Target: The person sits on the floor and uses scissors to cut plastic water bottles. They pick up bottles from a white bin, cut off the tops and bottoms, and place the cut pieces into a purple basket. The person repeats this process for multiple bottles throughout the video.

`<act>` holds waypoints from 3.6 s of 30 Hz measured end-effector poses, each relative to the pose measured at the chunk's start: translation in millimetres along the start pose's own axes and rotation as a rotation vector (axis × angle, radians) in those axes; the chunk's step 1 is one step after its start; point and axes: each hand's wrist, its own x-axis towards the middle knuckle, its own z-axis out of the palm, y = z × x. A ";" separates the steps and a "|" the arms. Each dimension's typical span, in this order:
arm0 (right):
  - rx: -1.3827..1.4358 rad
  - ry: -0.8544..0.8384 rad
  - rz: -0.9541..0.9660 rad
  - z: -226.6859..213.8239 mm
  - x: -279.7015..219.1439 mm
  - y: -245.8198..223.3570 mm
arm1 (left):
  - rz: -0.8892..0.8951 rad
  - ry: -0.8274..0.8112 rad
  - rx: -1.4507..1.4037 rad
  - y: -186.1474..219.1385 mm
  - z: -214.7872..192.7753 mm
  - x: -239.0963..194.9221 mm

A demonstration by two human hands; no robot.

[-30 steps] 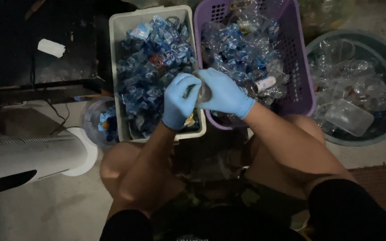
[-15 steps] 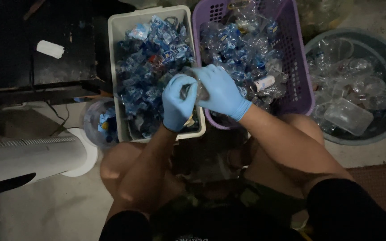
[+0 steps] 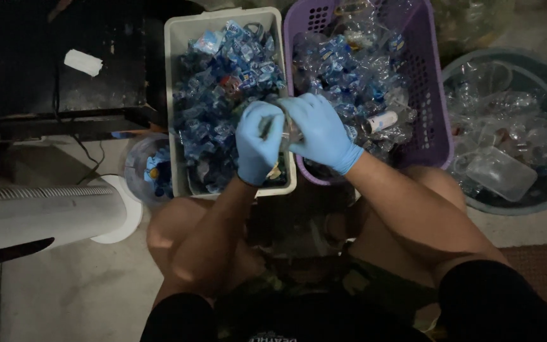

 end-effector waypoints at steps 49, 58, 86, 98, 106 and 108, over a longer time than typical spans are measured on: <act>0.550 -0.156 0.169 -24.9 3.1 -7.7 | 0.317 -0.300 -0.015 -12.5 -3.9 5.7; 0.300 -0.170 0.071 -10.2 2.0 0.1 | 0.294 -0.115 0.075 -19.5 -1.5 0.8; 0.364 -0.143 0.308 -23.0 0.6 17.6 | -0.641 -0.346 0.582 -191.3 -33.2 -6.5; 0.050 -0.309 0.447 21.4 2.4 26.4 | -0.004 -0.420 0.050 -90.5 4.6 -9.8; 0.212 -0.301 0.462 48.9 -26.2 39.2 | -0.125 -0.349 0.105 -68.9 -24.6 12.9; 0.228 -0.279 0.477 48.3 -26.2 34.9 | -0.122 -0.338 0.117 -66.3 -26.9 12.6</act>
